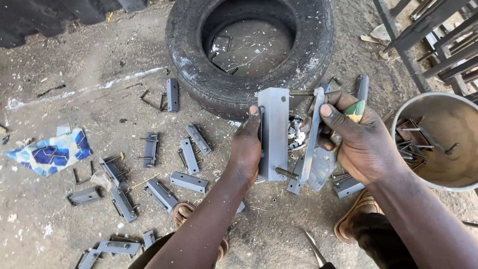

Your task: Painting small metal L-shaped brackets with black paint using a handheld brush.

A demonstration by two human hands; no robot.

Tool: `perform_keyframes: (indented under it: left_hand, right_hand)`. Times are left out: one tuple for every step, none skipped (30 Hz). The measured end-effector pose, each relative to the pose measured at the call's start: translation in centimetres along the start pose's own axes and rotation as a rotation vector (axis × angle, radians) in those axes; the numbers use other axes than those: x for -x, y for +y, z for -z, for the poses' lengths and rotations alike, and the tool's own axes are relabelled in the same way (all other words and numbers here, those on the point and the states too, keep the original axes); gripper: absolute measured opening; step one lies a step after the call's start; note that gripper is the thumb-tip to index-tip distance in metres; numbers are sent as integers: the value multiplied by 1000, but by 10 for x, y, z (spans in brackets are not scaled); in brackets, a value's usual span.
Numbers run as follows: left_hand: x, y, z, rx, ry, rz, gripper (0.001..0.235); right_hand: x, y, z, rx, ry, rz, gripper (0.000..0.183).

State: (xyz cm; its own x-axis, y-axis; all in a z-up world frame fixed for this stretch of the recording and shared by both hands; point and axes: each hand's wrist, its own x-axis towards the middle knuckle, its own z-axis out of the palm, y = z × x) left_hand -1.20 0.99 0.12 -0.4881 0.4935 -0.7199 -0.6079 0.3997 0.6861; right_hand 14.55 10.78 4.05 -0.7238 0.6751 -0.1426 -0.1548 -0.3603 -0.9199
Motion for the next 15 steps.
perform_keyframes:
  left_hand:
    - [-3, -1, 1, -5, 0, -16, 45]
    - [-4, -1, 1, -2, 3, -16, 45]
    - [-4, -1, 1, 6, 6, -15, 41]
    - [-4, -1, 2, 13, 9, -14, 38]
    - [-4, 1, 2, 15, 11, -13, 38]
    - [-3, 2, 2, 20, 1, -16, 39]
    - [-3, 4, 2, 25, -9, -18, 41]
    - [-1, 6, 3, 25, -8, -18, 41]
    - [2, 7, 3, -24, -8, -34, 51]
    - [4, 9, 4, -73, -8, -49, 64]
    - [7, 11, 3, -74, -8, -48, 64]
    - [9, 13, 3, -111, -3, -33, 64]
    - [12, 15, 2, -148, 1, -17, 64]
    - [10, 14, 2, -147, 3, -16, 64]
    - [8, 12, 1, -125, -17, -4, 59]
  right_hand:
    - [0, 2, 1, 17, 16, 2, 14]
    - [-1, 3, 0, 17, 12, 0, 14]
    - [-1, 4, 0, 27, 4, 3, 17]
    - [-1, 4, 0, 37, -4, 8, 19]
    - [-1, 5, 0, 37, -6, 6, 19]
    - [-1, 6, -1, 38, 4, -5, 19]
    - [0, 7, -1, 38, 14, -15, 18]
    - [0, 10, -1, 38, 13, -16, 18]
    - [1, 12, -1, 56, 12, -15, 17]
    - [1, 15, -1, 73, 12, -14, 16]
    - [1, 16, -2, 73, 13, -15, 16]
    - [2, 18, -2, 81, 19, -12, 15]
    - [2, 19, -2, 90, 25, -9, 15]
    - [3, 16, -2, 91, 23, -11, 15]
    - [3, 13, -2, 56, 21, -7, 12]
